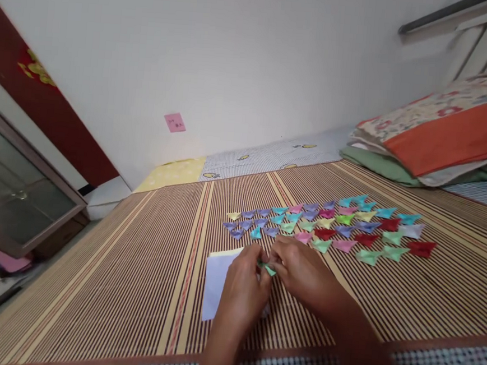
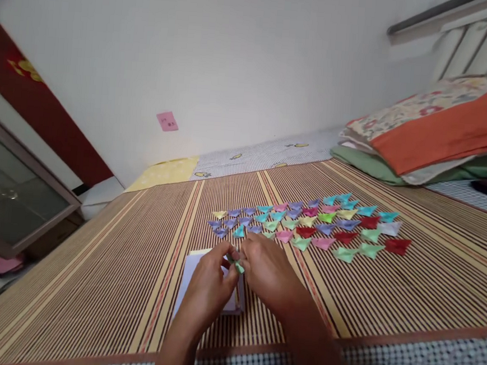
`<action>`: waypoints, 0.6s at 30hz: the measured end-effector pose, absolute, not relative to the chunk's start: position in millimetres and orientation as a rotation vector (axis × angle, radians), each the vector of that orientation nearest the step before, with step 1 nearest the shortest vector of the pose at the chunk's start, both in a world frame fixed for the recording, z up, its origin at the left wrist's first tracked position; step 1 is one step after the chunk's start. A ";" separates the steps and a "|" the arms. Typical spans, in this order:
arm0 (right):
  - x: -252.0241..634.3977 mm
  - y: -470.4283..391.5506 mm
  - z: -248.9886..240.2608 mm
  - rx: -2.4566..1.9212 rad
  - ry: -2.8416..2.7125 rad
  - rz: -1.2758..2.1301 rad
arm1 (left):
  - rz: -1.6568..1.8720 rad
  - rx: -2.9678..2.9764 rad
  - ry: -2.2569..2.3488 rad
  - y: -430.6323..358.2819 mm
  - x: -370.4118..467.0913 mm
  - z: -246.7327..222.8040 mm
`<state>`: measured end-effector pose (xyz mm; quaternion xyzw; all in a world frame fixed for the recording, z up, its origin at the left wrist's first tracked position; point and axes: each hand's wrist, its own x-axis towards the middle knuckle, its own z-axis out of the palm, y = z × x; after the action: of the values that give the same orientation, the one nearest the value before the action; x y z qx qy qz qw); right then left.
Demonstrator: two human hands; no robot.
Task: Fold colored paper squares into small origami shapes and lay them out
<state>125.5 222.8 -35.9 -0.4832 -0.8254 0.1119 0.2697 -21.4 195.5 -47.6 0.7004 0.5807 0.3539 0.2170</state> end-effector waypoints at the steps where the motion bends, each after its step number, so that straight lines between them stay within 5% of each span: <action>1: 125.2 227.5 -38.5 -1.302 -2.217 0.310 | 0.975 1.942 1.625 199.0 -20.2 -49.0; 18: 124.0 242.1 -52.3 -1.006 -1.914 0.738 | 1.158 1.855 1.661 209.5 -34.3 -63.1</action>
<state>124.0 242.1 -52.3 -0.4005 -0.7621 0.2939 0.4153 -34.3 209.5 -63.1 0.6623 0.5932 0.4134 0.1965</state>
